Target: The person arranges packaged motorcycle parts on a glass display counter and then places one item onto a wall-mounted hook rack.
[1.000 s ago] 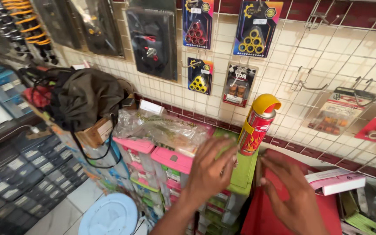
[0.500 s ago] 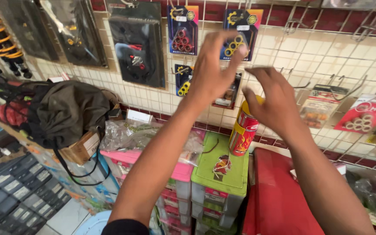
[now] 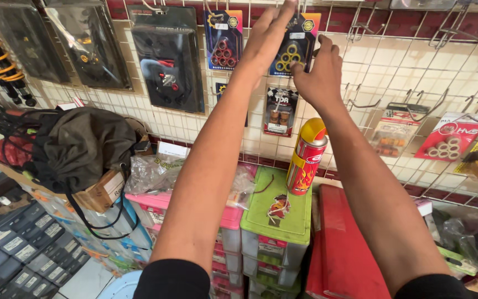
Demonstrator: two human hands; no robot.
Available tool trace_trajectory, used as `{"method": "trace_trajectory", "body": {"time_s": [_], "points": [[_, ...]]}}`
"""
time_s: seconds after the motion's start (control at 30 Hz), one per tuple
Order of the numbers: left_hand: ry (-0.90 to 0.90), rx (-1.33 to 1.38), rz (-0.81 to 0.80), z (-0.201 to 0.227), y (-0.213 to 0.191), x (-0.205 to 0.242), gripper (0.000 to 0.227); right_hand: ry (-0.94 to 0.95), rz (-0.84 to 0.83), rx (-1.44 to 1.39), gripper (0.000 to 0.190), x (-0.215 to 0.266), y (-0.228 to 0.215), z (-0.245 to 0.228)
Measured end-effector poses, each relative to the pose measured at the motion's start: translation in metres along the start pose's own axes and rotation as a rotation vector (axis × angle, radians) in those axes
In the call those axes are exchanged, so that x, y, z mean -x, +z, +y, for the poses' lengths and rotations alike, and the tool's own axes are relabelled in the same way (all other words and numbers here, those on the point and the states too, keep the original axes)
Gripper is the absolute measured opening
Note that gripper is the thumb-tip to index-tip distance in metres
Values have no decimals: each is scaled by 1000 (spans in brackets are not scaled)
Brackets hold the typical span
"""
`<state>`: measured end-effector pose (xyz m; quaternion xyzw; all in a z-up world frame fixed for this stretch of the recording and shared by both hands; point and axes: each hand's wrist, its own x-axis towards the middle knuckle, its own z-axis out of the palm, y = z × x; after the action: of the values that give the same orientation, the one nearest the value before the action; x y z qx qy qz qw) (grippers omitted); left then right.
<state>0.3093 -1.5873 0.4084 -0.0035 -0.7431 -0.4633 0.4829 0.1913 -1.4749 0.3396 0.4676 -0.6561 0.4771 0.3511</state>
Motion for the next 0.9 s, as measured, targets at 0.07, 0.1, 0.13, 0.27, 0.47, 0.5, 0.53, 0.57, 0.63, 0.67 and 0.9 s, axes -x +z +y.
{"method": "trace_trajectory", "body": {"time_s": [0.07, 0.1, 0.13, 0.27, 0.47, 0.5, 0.53, 0.57, 0.63, 0.67, 0.9], "points": [[-48, 13, -11, -4, -1, 0, 79, 55, 9, -29, 72, 0, 2, 1], [-65, 20, -9, -6, -1, 0, 78, 85, -8, -49, 69, 0, 2, 0], [-81, 26, -6, -9, -2, 0, 78, 114, -24, -70, 66, -1, 0, -2], [-137, 83, 8, -18, -1, -2, 80, 315, -134, -283, 59, -3, -13, -19], [-211, 119, -12, -14, -1, -5, 79, 343, -191, -485, 52, 5, -27, -31], [-227, 142, -16, -11, -1, -4, 80, 326, -186, -484, 54, 6, -27, -32], [-242, 165, -19, -8, -2, -3, 82, 310, -182, -482, 55, 8, -26, -33], [-269, 150, -29, -5, -3, 0, 84, 295, -177, -481, 56, 9, -26, -33], [-322, 120, -47, -2, -8, 6, 88, 292, -197, -488, 53, 9, -27, -32], [-317, 120, -70, -2, -9, 7, 89, 290, -207, -492, 52, 10, -27, -32], [-158, 153, -63, -14, -6, -7, 80, 292, -242, -671, 42, 10, -23, -35]]}}
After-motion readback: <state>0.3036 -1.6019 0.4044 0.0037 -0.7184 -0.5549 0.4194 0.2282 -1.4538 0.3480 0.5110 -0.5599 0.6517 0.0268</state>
